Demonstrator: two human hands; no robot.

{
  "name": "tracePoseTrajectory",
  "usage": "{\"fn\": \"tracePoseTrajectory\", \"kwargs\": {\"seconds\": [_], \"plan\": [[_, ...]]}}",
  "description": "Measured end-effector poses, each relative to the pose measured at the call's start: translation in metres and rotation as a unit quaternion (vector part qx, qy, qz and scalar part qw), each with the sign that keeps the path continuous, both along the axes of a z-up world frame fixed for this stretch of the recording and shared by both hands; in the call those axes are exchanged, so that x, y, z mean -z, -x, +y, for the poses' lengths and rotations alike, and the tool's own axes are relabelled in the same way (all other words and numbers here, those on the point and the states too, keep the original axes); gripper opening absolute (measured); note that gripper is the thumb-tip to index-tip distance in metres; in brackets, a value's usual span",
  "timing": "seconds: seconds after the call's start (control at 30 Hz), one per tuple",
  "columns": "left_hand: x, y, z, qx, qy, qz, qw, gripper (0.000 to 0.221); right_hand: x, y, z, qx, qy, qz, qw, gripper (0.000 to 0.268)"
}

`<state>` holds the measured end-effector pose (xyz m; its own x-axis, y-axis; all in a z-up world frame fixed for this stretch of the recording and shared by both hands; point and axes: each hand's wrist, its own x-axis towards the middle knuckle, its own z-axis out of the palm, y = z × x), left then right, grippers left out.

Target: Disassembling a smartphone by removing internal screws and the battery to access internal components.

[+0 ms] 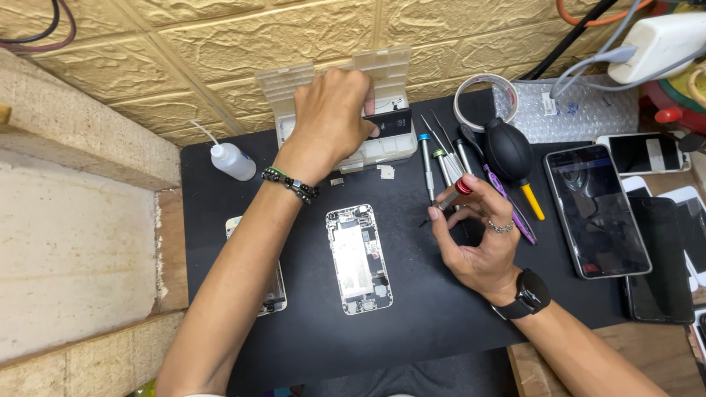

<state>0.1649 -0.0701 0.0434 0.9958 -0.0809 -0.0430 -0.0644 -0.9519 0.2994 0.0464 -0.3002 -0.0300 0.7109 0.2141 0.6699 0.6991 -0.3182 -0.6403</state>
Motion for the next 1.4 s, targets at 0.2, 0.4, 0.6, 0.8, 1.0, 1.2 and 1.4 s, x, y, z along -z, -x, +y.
{"fn": "tracePoseTrajectory", "kwargs": {"seconds": [0.2,0.4,0.6,0.8,1.0,1.2,1.4], "plan": [[0.021,0.008,-0.002,0.062,-0.107,-0.113,0.986,0.051,0.001,0.001,0.0,-0.003,-0.001,0.002,1.0,0.057],[0.003,0.026,0.007,0.044,0.011,-0.181,0.982,0.022,-0.001,0.0,-0.002,-0.018,-0.001,0.004,1.0,0.06],[-0.048,0.078,0.021,0.089,0.239,-0.316,0.914,0.028,0.002,0.002,-0.002,-0.018,-0.009,0.016,1.0,0.059],[-0.078,0.135,0.04,0.061,0.513,-0.218,0.828,0.02,0.01,0.001,-0.006,-0.031,0.004,-0.005,1.0,0.06],[-0.068,0.154,0.066,0.022,0.537,-0.204,0.819,0.024,0.002,0.004,-0.005,-0.025,0.025,0.022,0.999,0.061],[-0.027,0.151,0.078,0.003,0.589,-0.171,0.79,0.017,0.002,0.004,-0.004,-0.016,0.028,0.018,0.999,0.061],[-0.008,0.154,0.082,-0.017,0.59,-0.1,0.801,0.03,0.001,0.003,-0.004,-0.017,0.036,0.013,0.999,0.061]]}}
